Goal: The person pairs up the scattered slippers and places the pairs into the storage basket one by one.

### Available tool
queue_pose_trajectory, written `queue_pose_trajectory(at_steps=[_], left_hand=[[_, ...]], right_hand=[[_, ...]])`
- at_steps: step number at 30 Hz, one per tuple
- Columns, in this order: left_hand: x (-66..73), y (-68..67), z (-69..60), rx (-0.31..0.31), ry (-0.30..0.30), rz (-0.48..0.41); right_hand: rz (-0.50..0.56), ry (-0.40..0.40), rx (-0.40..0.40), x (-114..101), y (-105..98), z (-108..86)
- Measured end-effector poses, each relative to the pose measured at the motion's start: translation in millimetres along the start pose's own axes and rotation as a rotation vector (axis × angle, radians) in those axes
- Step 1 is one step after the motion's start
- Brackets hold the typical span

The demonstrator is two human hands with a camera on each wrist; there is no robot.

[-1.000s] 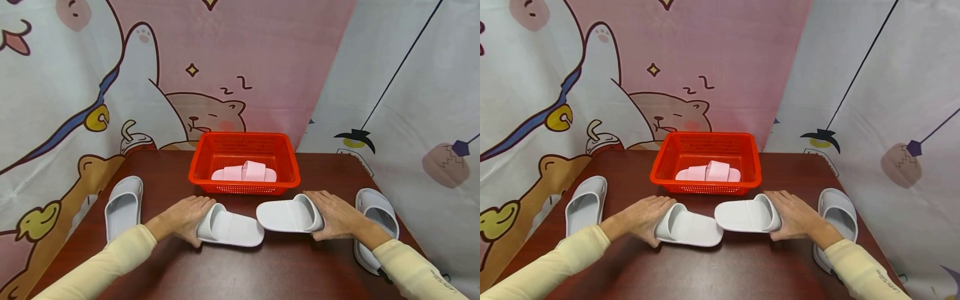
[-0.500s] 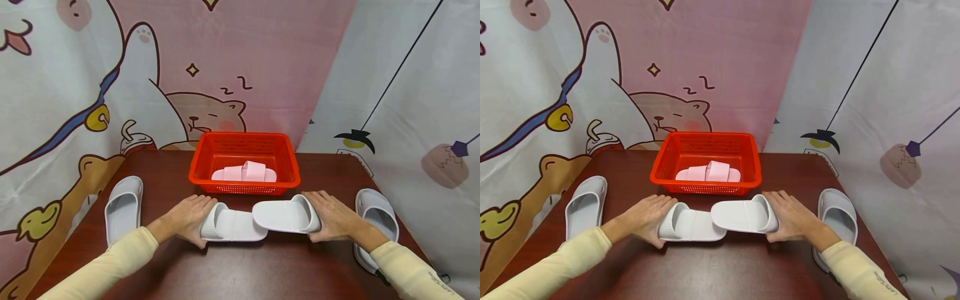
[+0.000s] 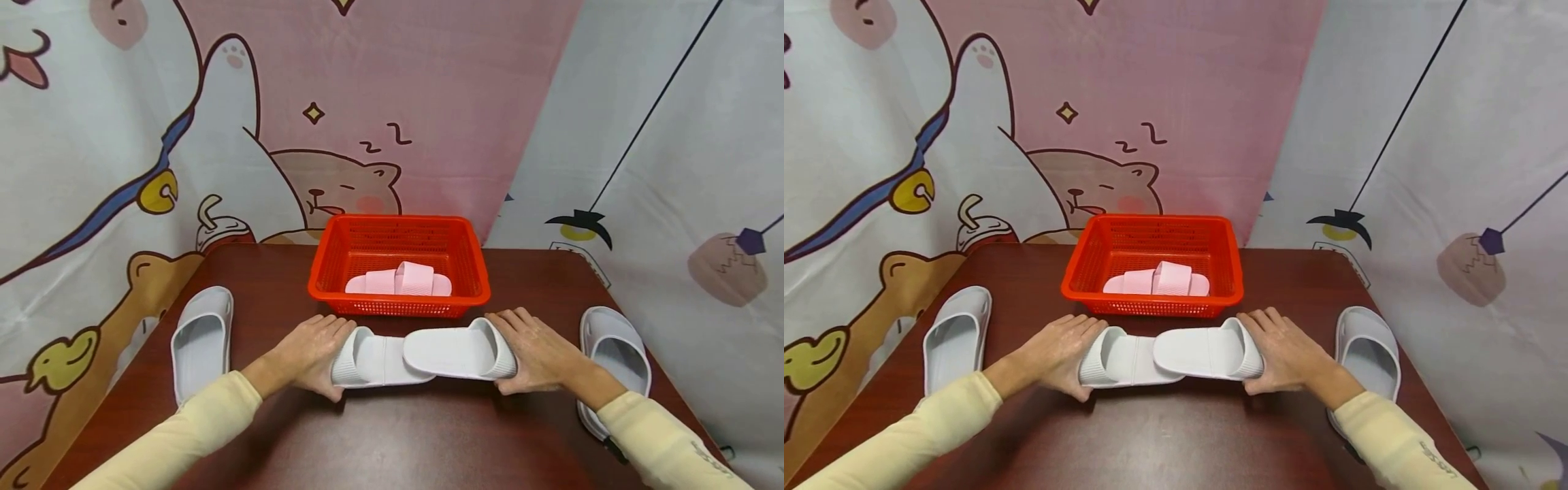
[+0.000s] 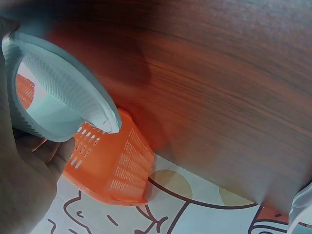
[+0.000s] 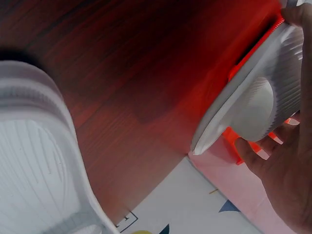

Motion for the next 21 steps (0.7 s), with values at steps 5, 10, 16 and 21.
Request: queue_pose_trajectory(at_steps=[5,10,16,21], left_hand=[[0.3,0.6,1.4,-0.019,-0.012,0.000],[3.1,2.7,3.3,-0.040,-0.018,0.000],[5.3,1.1,5.4,-0.027,-0.017,0.028],[6.3,3.4,5.8,-0.044,-0.025,0.041]], right_hand=[[0.004,-0.035,0.036,-5.8,-1.7,2.4],[0.009,-0.069,0.056,-14.1,-1.5,6.4],[0.012,-0.083,0.047,-20.7,1.5,14.0],[0.018,-0.081,0.041,-24.2,4.3,18.1]])
Point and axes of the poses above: each hand's wrist, its own z-axis towards the middle knuckle, its own y-axis out of the palm, x = y × z, the point moved 10 cm from there along z, towards the middle knuckle, and after that the axes turned 3 degrees about x, right-handed, at the moved point
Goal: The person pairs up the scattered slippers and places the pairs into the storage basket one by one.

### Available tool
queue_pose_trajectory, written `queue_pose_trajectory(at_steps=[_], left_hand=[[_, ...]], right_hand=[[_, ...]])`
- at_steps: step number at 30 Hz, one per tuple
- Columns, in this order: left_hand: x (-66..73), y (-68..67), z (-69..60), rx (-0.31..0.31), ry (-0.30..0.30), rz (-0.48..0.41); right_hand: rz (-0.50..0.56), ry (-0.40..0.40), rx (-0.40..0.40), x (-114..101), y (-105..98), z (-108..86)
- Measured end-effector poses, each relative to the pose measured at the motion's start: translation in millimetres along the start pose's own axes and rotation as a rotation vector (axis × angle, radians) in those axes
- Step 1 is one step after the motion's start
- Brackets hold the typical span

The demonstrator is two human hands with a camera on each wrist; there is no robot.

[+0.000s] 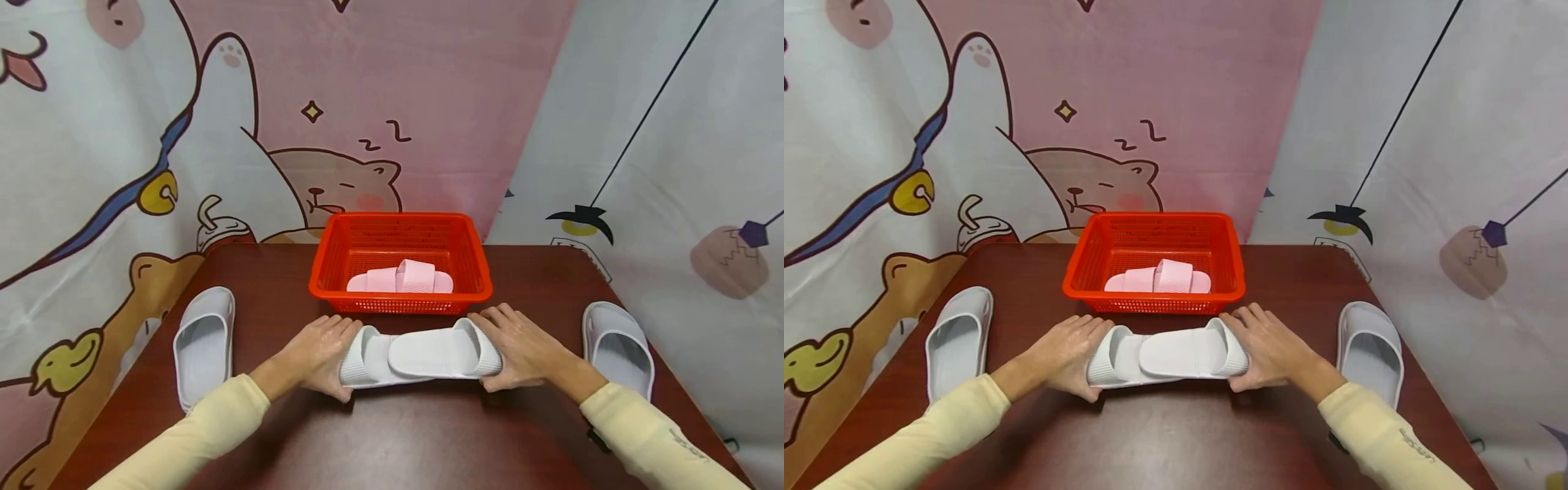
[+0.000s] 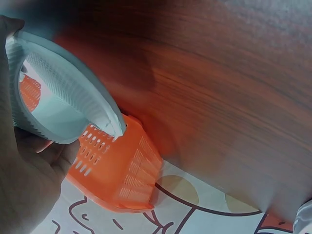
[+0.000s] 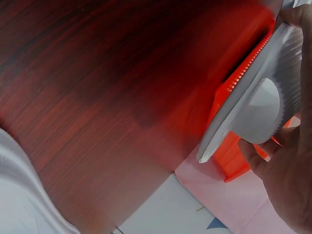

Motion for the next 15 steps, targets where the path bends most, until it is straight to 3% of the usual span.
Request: queue_pose_trajectory(at_steps=[15], left_hand=[[8.0,1.1,1.1,0.027,0.005,-0.004]], right_hand=[[-0.007,-0.038,0.014,-10.3,2.8,6.6]])
Point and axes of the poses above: each hand's wrist, its own z-axis towards the middle knuckle, its own y-axis out of the palm, x = y × z, the point moved 10 cm from there along z, towards the middle knuckle, and after that the axes turned 3 degrees about x, right-handed, at the moved point
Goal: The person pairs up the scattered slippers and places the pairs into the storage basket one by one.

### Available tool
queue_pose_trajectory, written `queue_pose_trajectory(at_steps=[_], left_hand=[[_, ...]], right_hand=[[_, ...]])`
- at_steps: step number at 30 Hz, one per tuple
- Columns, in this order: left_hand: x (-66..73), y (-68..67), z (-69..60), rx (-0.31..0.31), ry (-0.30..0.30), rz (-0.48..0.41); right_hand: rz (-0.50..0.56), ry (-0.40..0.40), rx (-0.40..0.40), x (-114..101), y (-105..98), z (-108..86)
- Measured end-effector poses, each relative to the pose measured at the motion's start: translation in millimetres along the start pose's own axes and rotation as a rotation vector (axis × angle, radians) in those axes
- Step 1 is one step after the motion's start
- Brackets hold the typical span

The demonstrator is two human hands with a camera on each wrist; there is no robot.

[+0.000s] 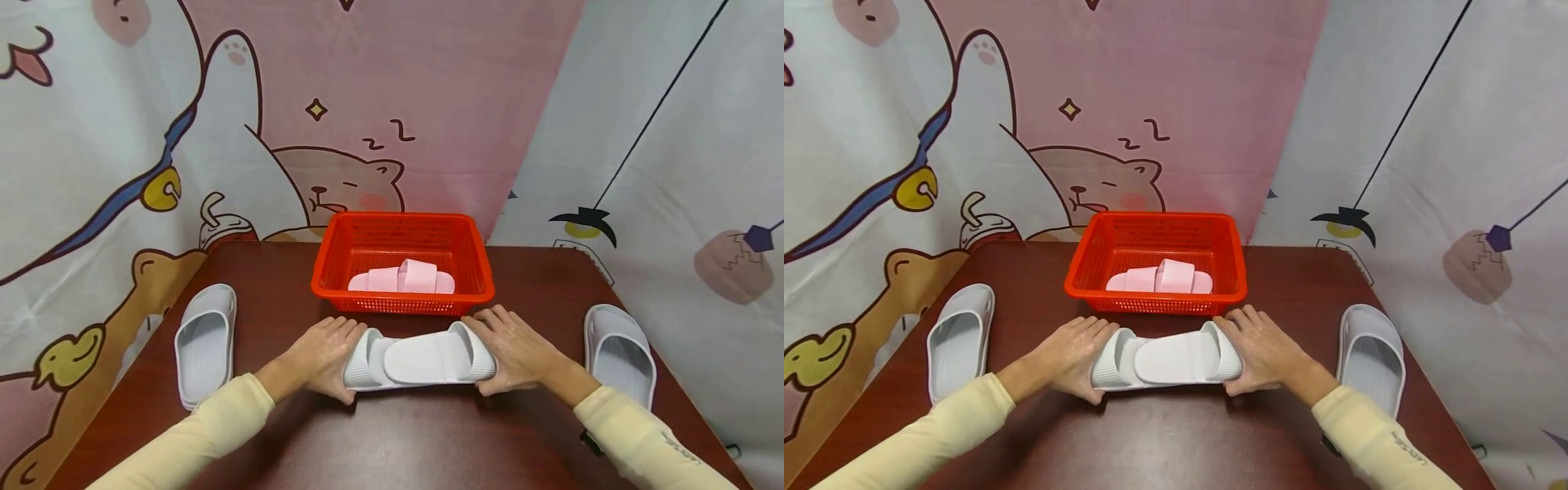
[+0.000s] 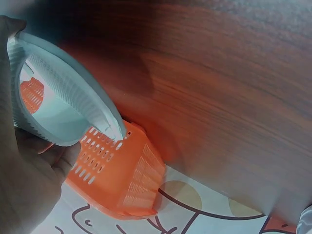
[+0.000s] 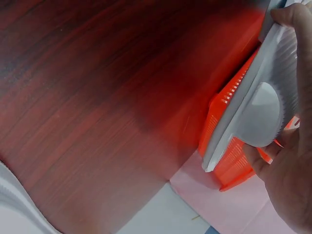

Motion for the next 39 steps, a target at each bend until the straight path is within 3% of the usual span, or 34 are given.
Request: queue_pose_trajectory(at_steps=[20,39], left_hand=[[9.0,1.0,10.3,-0.021,-0.042,-0.015],[18.4,-0.4,18.6,-0.034,-0.031,-0.002]], right_hand=[[0.005,0.003,-0.011,-6.4,5.2,7.8],[-0.007,-0.002,-0.009,-18.3,-0.8,15.2]])
Point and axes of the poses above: each hand's wrist, its own z-axis towards the middle knuckle, its own y-axis out of the palm, x = y × z, the point moved 10 cm from there along z, towards the middle knuckle, and after that the axes turned 3 degrees about x, right-handed, at the moved point
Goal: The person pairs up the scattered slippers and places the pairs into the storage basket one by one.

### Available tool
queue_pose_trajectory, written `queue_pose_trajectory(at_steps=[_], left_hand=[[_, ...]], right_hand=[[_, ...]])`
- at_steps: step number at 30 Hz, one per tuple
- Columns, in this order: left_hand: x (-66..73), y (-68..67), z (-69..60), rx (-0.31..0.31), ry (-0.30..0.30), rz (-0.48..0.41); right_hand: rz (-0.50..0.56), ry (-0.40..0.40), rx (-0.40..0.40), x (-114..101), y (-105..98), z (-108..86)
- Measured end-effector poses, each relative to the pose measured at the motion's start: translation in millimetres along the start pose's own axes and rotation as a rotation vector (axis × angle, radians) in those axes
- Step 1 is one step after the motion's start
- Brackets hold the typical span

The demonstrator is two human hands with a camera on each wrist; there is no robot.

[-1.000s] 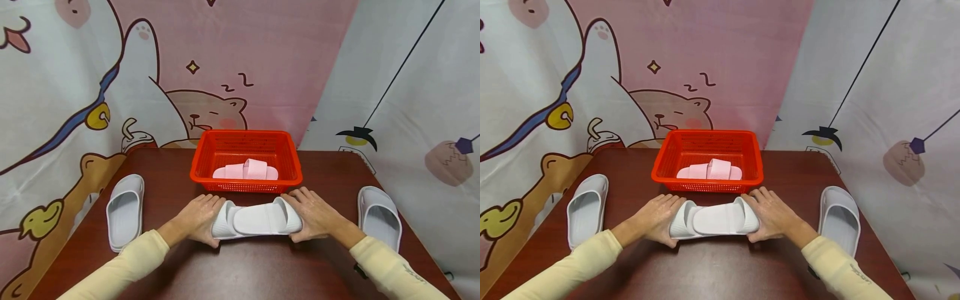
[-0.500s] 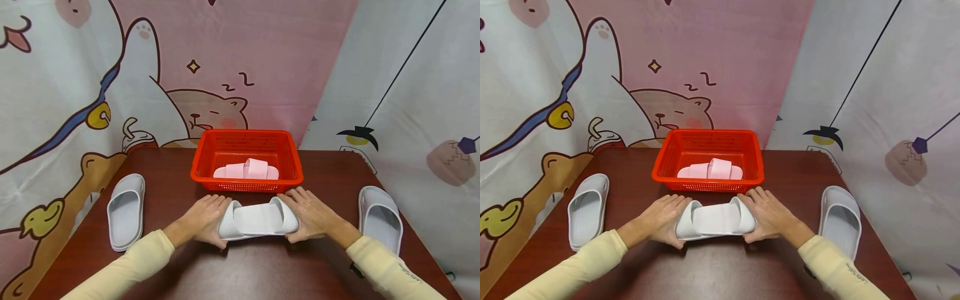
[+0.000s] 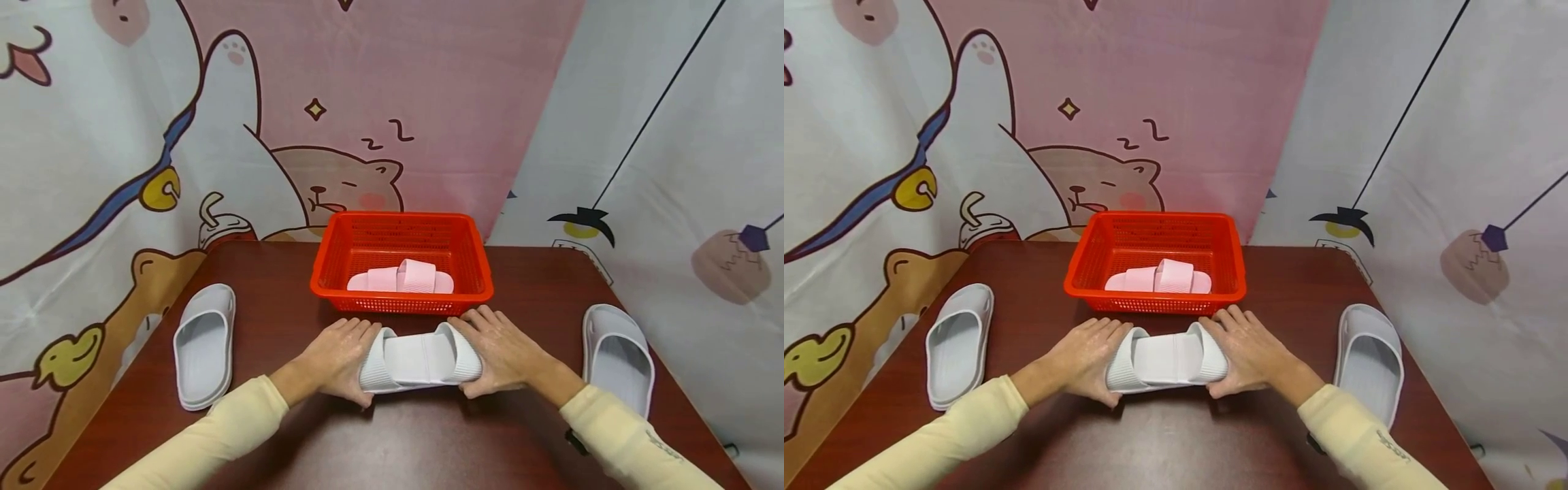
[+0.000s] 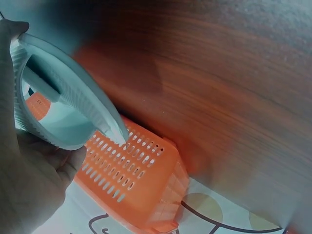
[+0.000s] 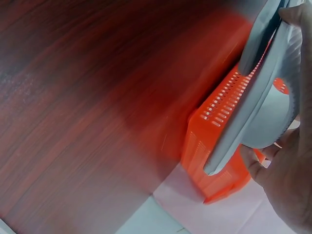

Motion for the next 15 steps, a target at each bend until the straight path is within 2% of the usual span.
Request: queue_pose_trajectory(at_steps=[15], left_hand=[[4.6,2.5,0.8,0.008,0.002,-0.002]], right_hand=[[-0.026,0.001,-0.012,-12.0,1.1,5.1]])
Point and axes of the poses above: each hand's wrist, its own z-axis towards the middle knuckle, its own y-axis out of the palm, x = y × z, the point moved 10 cm from there along z, towards the middle knuckle, and after that the axes turned 3 degrees about x, right-handed, at the moved point
